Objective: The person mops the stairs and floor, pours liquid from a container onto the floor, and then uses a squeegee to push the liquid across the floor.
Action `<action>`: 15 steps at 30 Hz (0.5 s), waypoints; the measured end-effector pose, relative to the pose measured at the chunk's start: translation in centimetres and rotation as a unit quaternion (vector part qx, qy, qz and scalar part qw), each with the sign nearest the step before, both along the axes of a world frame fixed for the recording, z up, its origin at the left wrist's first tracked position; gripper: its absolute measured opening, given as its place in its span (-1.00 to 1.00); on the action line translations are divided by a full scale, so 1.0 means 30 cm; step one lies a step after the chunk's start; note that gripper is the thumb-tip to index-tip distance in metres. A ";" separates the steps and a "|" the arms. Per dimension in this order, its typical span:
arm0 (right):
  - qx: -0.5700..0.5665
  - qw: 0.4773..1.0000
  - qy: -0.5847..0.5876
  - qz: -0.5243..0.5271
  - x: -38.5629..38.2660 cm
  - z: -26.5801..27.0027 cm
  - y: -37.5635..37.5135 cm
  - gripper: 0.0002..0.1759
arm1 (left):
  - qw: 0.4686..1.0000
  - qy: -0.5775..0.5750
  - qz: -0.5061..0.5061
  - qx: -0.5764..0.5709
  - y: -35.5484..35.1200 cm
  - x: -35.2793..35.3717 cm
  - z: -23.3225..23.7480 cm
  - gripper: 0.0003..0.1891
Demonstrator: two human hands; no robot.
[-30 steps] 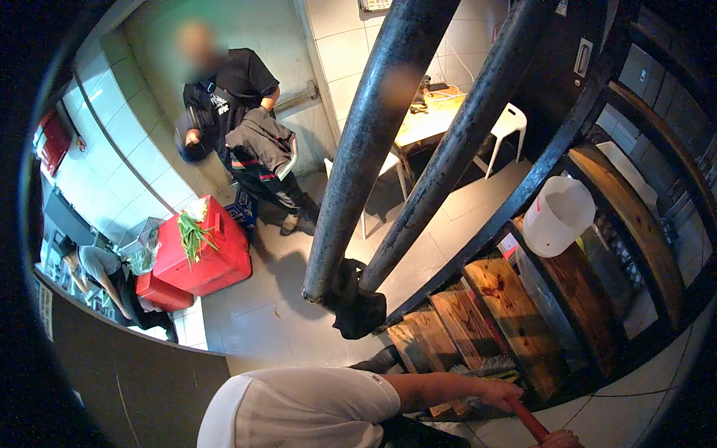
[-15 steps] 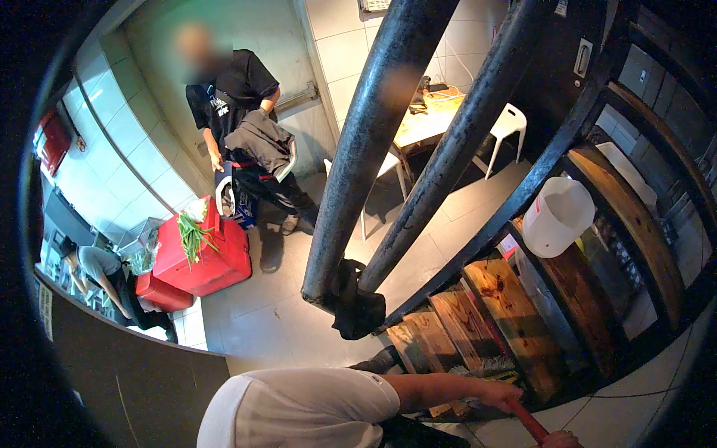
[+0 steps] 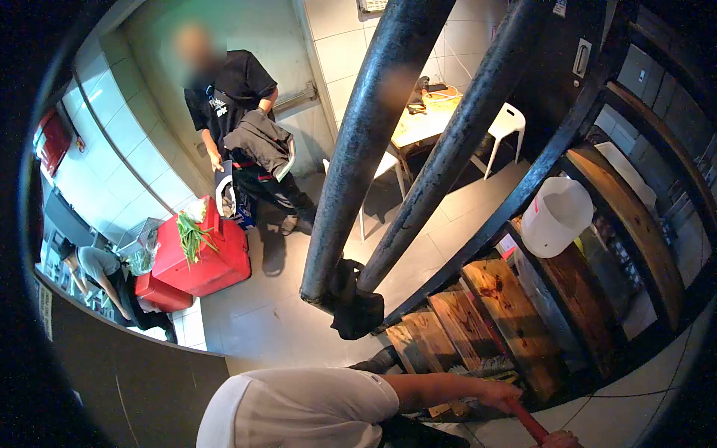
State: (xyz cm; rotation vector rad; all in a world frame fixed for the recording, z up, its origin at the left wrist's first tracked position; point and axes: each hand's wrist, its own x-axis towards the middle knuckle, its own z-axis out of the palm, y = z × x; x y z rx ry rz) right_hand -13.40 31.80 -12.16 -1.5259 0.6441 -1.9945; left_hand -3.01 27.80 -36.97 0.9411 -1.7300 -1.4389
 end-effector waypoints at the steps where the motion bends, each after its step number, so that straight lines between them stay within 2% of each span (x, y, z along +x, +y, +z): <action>1: -0.001 1.000 0.003 0.002 0.000 0.003 0.000 -0.65 | 1.000 -0.005 -0.001 -0.003 -0.007 -0.008 -0.012 -0.66; 5: -0.006 0.999 0.040 -0.027 -0.013 0.000 0.000 -0.64 | 1.000 -0.007 -0.011 -0.013 -0.027 -0.030 -0.051 -0.66; 6: -0.042 0.987 0.126 -0.088 -0.050 -0.027 -0.013 -0.65 | 1.000 -0.003 -0.014 -0.015 -0.031 -0.033 -0.060 -0.66; 8: -0.112 0.927 0.292 -0.207 -0.127 -0.076 -0.046 -0.64 | 0.999 -0.018 -0.009 -0.028 -0.031 -0.032 -0.064 -0.66; 11: -0.095 0.955 0.240 -0.148 -0.101 -0.058 -0.030 -0.65 | 0.999 -0.028 -0.010 -0.039 -0.031 -0.031 -0.065 -0.66; 14: -0.096 0.943 0.251 -0.193 -0.104 -0.066 -0.031 -0.64 | 1.000 -0.019 -0.010 -0.020 -0.025 -0.027 -0.048 -0.67; 15: -0.166 0.906 0.311 -0.235 -0.108 -0.054 -0.038 -0.66 | 1.000 -0.014 -0.009 -0.009 -0.023 -0.025 -0.037 -0.67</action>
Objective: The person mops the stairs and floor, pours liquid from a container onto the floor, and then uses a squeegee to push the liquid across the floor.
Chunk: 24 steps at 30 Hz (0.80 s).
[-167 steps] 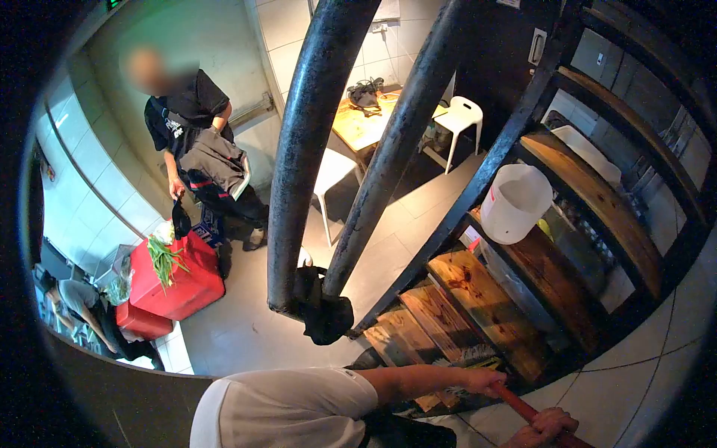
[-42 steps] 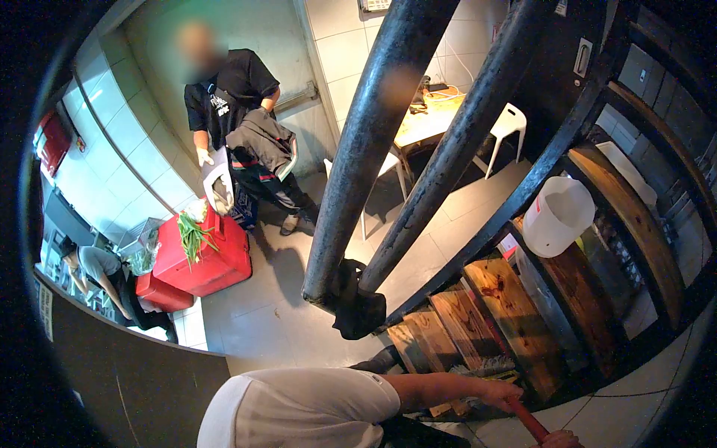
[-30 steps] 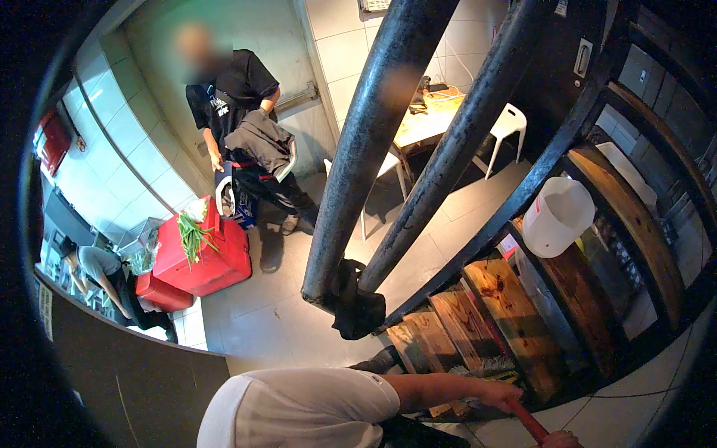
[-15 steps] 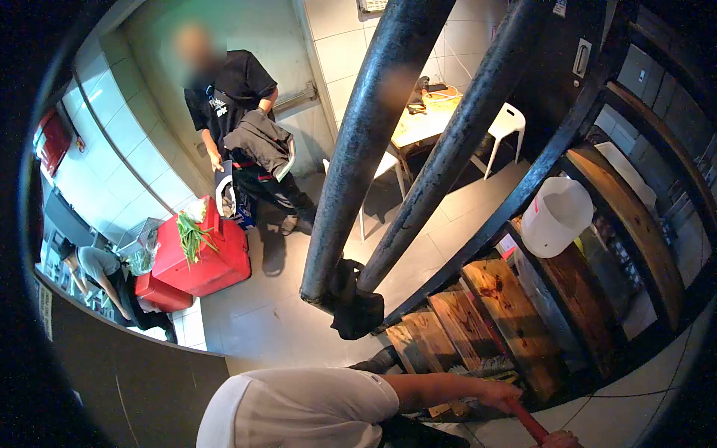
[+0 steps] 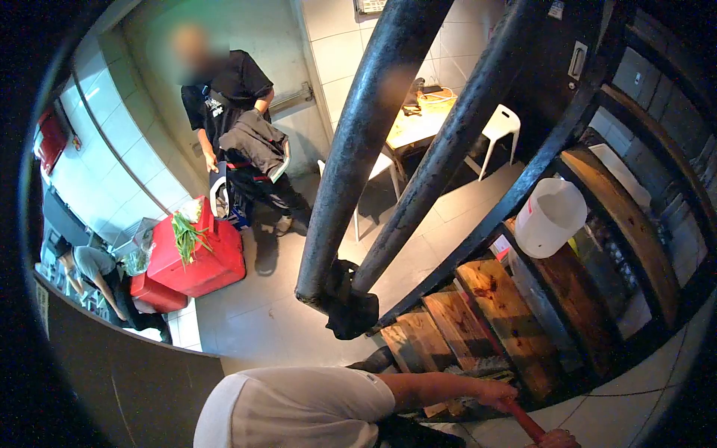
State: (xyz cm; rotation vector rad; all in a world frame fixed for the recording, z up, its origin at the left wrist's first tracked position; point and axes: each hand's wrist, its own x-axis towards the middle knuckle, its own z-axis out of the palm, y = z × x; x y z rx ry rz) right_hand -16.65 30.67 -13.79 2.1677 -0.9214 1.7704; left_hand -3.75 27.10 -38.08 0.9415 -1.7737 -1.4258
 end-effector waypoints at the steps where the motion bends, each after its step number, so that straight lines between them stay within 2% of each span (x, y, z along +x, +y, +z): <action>1: -0.027 0.999 0.028 -0.017 -0.005 0.008 -0.008 -0.68 | 1.000 0.002 0.006 -0.016 -0.006 -0.010 -0.019 -0.67; 3: -0.058 0.994 0.076 -0.050 0.000 0.018 -0.010 -0.71 | 0.999 0.007 0.020 -0.046 -0.020 -0.037 -0.080 -0.68; 6: -0.100 0.982 0.137 -0.088 0.015 0.033 -0.009 -0.76 | 0.999 0.038 0.010 -0.019 -0.009 -0.020 -0.057 -0.68; 8: -0.077 0.989 0.114 -0.060 0.024 0.027 -0.006 -0.79 | 0.998 0.033 0.036 -0.031 -0.005 -0.030 -0.076 -0.67; 9: -0.023 0.999 0.039 0.024 0.021 0.006 -0.012 -0.79 | 0.998 0.030 0.050 -0.038 -0.007 -0.032 -0.087 -0.67; 11: 0.069 0.972 -0.125 0.188 0.022 -0.024 -0.021 -0.79 | 0.998 0.043 0.038 -0.035 -0.013 -0.031 -0.088 -0.67; 14: 0.169 0.924 -0.257 0.226 0.028 -0.008 -0.001 -0.77 | 0.999 0.048 0.012 0.010 0.004 -0.010 -0.031 -0.67; 15: 0.164 0.940 -0.234 0.186 0.005 -0.032 -0.009 -0.76 | 0.998 0.047 0.003 0.030 0.010 0.004 -0.005 -0.67; 17: 0.153 0.965 -0.186 0.106 -0.002 -0.033 -0.012 -0.72 | 0.999 0.032 0.016 -0.020 0.004 -0.003 -0.027 -0.67; 18: 0.259 0.940 -0.219 -0.015 -0.011 -0.026 -0.008 -0.70 | 0.998 0.026 0.022 -0.044 0.002 -0.013 -0.038 -0.67; 19: 0.359 0.890 -0.246 -0.137 0.089 0.110 0.044 -0.68 | 0.999 0.020 0.021 -0.041 0.006 -0.015 -0.031 -0.67; 21: 0.336 0.897 -0.212 -0.191 0.103 0.125 0.050 -0.65 | 0.999 0.003 0.018 -0.039 0.007 0.003 -0.003 -0.67; 22: 0.217 0.956 -0.150 -0.125 0.025 0.018 0.015 -0.65 | 0.999 0.004 0.020 -0.036 0.008 0.004 0.000 -0.68; 23: 0.092 0.991 -0.085 -0.055 -0.018 -0.041 -0.003 -0.64 | 0.999 0.004 0.021 -0.033 0.009 0.003 0.001 -0.68; 24: 0.051 0.997 -0.027 -0.054 -0.021 -0.033 -0.006 -0.64 | 0.999 0.004 0.022 -0.031 0.009 0.003 0.001 -0.68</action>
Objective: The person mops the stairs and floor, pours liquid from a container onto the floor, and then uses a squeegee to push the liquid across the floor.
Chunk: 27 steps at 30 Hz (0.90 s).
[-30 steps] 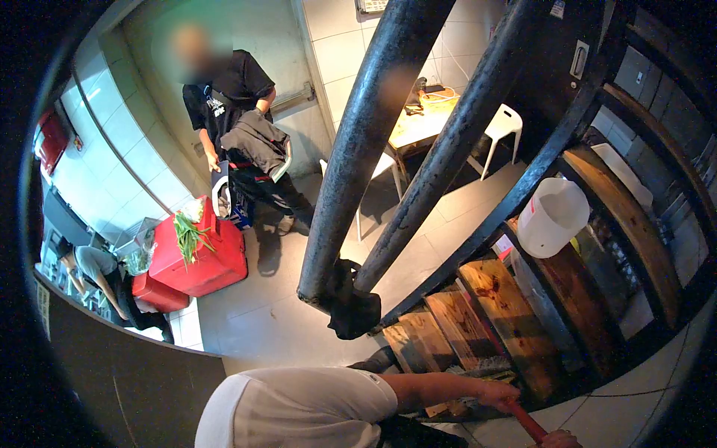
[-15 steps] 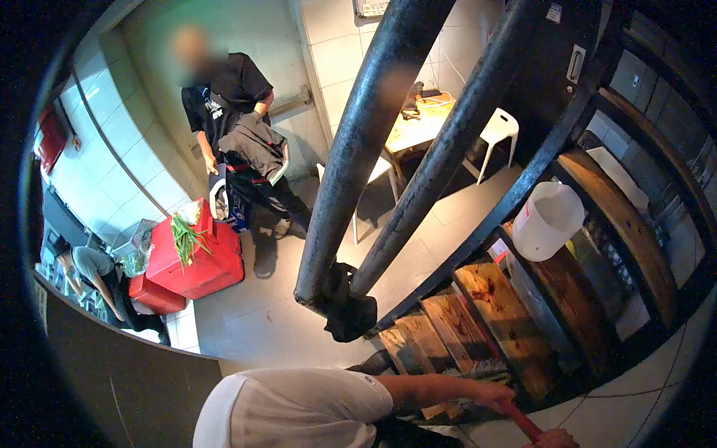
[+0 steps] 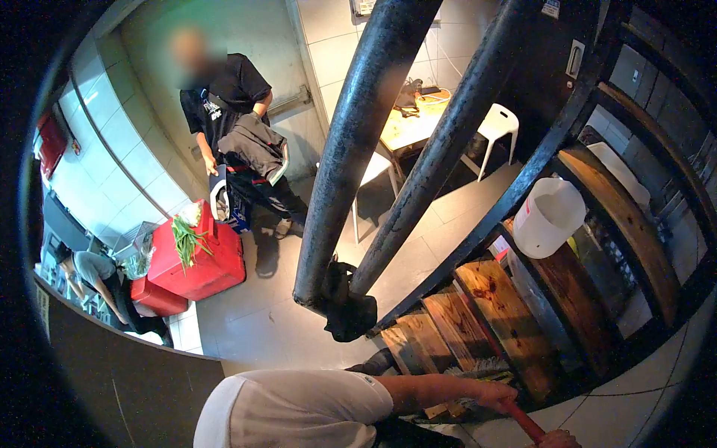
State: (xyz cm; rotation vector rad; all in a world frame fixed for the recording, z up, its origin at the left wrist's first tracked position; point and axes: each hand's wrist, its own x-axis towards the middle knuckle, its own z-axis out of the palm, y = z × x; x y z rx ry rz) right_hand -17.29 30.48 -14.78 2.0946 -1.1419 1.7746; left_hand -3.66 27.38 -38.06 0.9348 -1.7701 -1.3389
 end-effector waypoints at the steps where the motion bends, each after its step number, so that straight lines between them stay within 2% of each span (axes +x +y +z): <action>1: -0.039 0.997 0.060 0.003 0.005 0.026 -0.002 -0.65 | 1.000 0.004 -0.003 0.000 -0.004 -0.005 -0.012 -0.68; 2: -0.078 0.990 0.119 0.005 0.019 0.047 -0.006 -0.65 | 1.000 0.007 -0.006 0.000 -0.010 -0.011 -0.023 -0.68; 3: -0.011 0.995 -0.033 0.092 0.046 0.058 0.005 -0.66 | 1.000 0.010 -0.009 0.001 -0.014 -0.014 -0.034 -0.69; 4: 0.056 0.966 -0.183 0.175 0.087 0.078 0.031 -0.67 | 1.000 0.011 -0.008 0.002 -0.018 -0.019 -0.048 -0.68; 5: 0.122 0.903 -0.327 0.252 0.111 0.087 0.045 -0.67 | 1.000 0.012 -0.007 0.005 -0.020 -0.025 -0.063 -0.68; 8: 0.111 0.890 -0.372 0.240 0.118 0.079 0.048 -0.69 | 1.000 -0.009 -0.008 0.005 -0.015 -0.027 -0.053 -0.67; 14: 0.125 0.865 -0.387 0.295 0.089 0.069 0.044 -0.68 | 1.000 -0.001 0.009 -0.003 0.002 -0.016 -0.026 -0.62; 17: 0.118 0.884 -0.372 0.257 0.123 0.095 0.066 -0.66 | 1.000 -0.008 0.013 -0.001 0.003 -0.017 -0.021 -0.61; 23: 0.110 0.889 -0.336 0.291 0.105 0.074 0.060 -0.59 | 1.000 -0.005 0.005 0.004 0.002 -0.020 -0.042 -0.63; 27: 0.068 0.956 -0.206 0.196 0.093 0.066 0.056 -0.57 | 1.000 0.003 0.017 -0.020 0.005 -0.027 -0.056 -0.64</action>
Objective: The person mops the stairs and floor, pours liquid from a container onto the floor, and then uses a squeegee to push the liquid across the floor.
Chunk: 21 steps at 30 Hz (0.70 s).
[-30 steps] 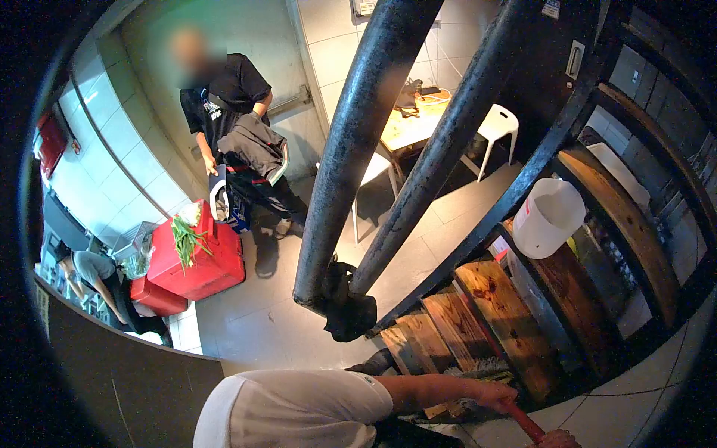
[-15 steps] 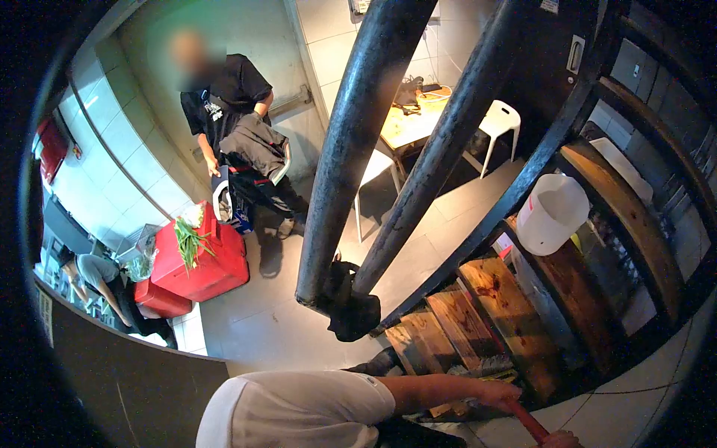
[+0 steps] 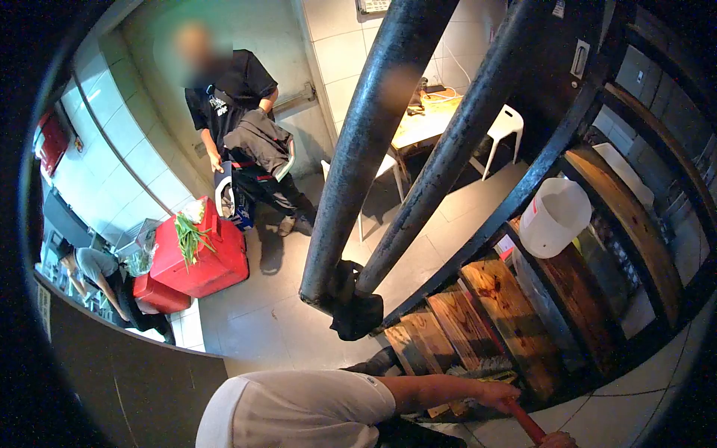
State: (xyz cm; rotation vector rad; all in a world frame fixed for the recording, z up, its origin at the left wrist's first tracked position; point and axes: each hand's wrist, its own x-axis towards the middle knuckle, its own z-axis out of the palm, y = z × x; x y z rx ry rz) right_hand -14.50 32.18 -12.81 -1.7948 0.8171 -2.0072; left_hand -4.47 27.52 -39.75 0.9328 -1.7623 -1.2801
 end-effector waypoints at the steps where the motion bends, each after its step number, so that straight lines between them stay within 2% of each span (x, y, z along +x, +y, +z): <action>1: -0.012 0.998 0.048 -0.035 -0.011 -0.006 -0.003 -0.56 | 1.000 -0.001 0.003 0.002 0.000 -0.001 -0.002 -0.64; 5: -0.045 0.971 0.182 -0.147 -0.046 -0.028 -0.014 -0.54 | 1.000 -0.002 -0.013 0.009 -0.006 0.000 -0.008 -0.63; 6: -0.024 0.984 0.139 -0.111 -0.044 -0.032 -0.013 -0.55 | 1.000 -0.002 -0.023 0.010 -0.010 0.000 -0.010 -0.62; 8: 0.016 0.998 0.052 -0.037 -0.024 -0.022 -0.005 -0.57 | 1.000 0.000 0.026 -0.008 -0.013 -0.028 -0.055 -0.49; 11: -0.046 0.984 0.164 -0.057 -0.065 -0.045 -0.038 -0.63 | 0.997 -0.002 0.064 -0.040 0.019 0.031 -0.086 -0.19; 12: -0.154 0.952 0.237 -0.116 -0.060 -0.019 -0.046 -0.65 | 0.996 -0.004 0.069 -0.052 0.055 0.069 -0.088 -0.08; 14: -0.357 0.828 0.366 -0.231 0.020 0.128 -0.046 -0.69 | 0.990 0.102 -0.013 -0.100 0.149 0.173 -0.195 0.10; 15: -0.288 0.876 0.326 -0.207 -0.014 0.082 -0.061 -0.72 | 0.993 0.104 -0.048 -0.039 0.192 0.207 -0.401 0.08; 17: -0.146 0.947 0.242 -0.151 -0.100 -0.050 -0.106 -0.76 | 0.989 -0.099 -0.099 0.045 0.300 0.302 -0.548 0.04; 19: -0.115 0.979 0.129 -0.104 -0.080 -0.056 -0.113 -0.75 | 0.951 -0.277 -0.132 0.047 0.380 0.423 -0.523 -0.13; 20: -0.097 0.989 0.072 -0.080 -0.062 -0.047 -0.112 -0.75 | 0.955 -0.252 -0.152 0.030 0.394 0.446 -0.517 -0.26; 21: -0.046 0.998 0.013 -0.046 -0.026 -0.015 -0.091 -0.73 | 0.965 -0.227 -0.132 0.022 0.404 0.449 -0.507 -0.29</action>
